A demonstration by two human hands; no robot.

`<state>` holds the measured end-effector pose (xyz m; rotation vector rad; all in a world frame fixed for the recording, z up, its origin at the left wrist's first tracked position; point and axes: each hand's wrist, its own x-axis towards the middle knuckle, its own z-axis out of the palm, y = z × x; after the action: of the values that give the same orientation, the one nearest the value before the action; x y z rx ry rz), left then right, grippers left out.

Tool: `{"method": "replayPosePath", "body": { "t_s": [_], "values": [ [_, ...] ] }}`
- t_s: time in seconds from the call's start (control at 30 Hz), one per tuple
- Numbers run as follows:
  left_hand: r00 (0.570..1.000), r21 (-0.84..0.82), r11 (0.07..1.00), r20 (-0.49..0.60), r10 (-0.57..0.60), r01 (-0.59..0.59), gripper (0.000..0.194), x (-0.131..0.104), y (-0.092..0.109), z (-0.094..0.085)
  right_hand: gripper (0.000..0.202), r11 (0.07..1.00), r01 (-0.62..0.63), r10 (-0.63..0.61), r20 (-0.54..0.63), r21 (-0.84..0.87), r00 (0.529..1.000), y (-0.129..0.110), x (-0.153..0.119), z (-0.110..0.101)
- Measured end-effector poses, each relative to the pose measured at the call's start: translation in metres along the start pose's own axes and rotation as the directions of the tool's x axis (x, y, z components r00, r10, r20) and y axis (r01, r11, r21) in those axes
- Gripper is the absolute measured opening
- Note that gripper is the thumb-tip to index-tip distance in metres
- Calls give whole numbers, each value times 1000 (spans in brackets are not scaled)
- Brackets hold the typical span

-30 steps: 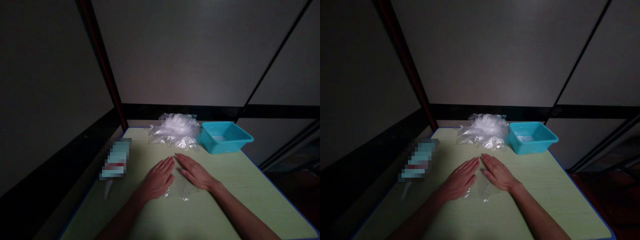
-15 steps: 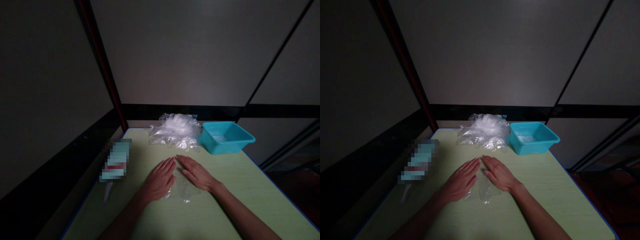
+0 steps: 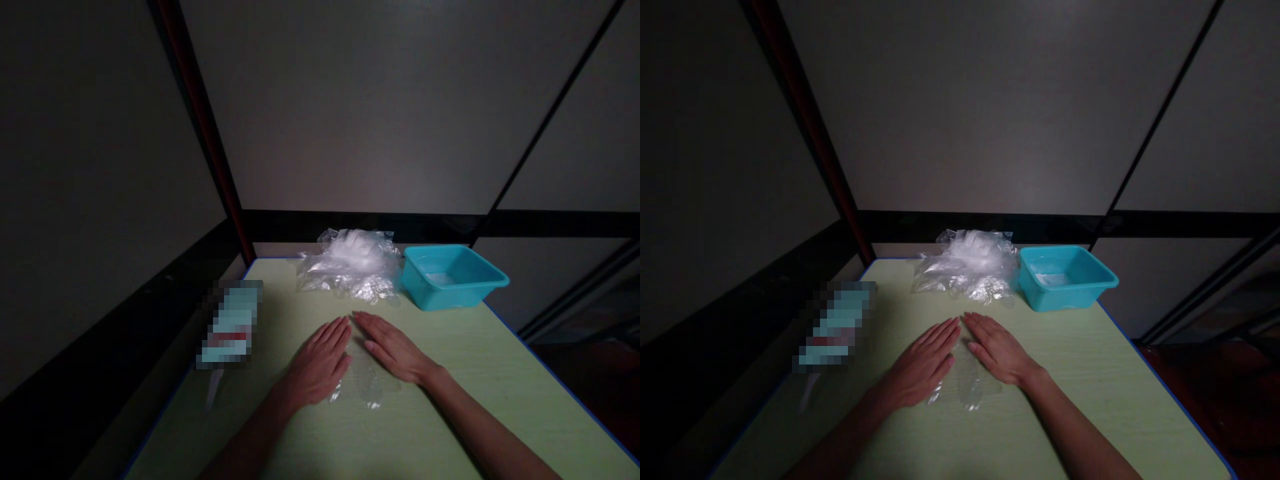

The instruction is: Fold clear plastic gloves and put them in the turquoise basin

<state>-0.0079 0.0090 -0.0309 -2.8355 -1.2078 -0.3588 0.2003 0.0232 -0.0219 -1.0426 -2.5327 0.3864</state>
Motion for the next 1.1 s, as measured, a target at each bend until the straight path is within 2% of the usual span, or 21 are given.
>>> {"method": "replayPosePath", "body": {
  "t_s": [0.47, 0.7, 0.83, 0.9, 1.0, 1.1],
  "values": [
    [1000, 27, 1000, -3, 11, -10, 48, 0, 0, 0, 48, 998, -19, 15, -62, -61, 998, 6, 0, 2],
    [1000, 30, 999, 8, 11, -11, 50, 0, -2, 0, 46, 989, -121, 109, -133, -84, 985, 17, -6, -1],
    [999, 15, 1000, 34, 12, -12, 50, 0, -2, 0, 42, 979, -198, 203, -207, 44, 957, 22, -8, -6],
    [1000, -11, 1000, 16, 13, -13, 51, 0, -2, 0, 40, 969, -208, 235, -235, 135, 943, 24, -9, -8],
    [998, -86, 996, -66, -17, 11, 51, -1, -5, -1, 38, 963, -159, 214, -255, 218, 943, 25, -9, -9],
    [962, -223, 963, -191, -195, 152, 46, -2, -8, -2, 36, 962, -136, 195, -244, 237, 950, 26, -9, -9]
  ]
}}
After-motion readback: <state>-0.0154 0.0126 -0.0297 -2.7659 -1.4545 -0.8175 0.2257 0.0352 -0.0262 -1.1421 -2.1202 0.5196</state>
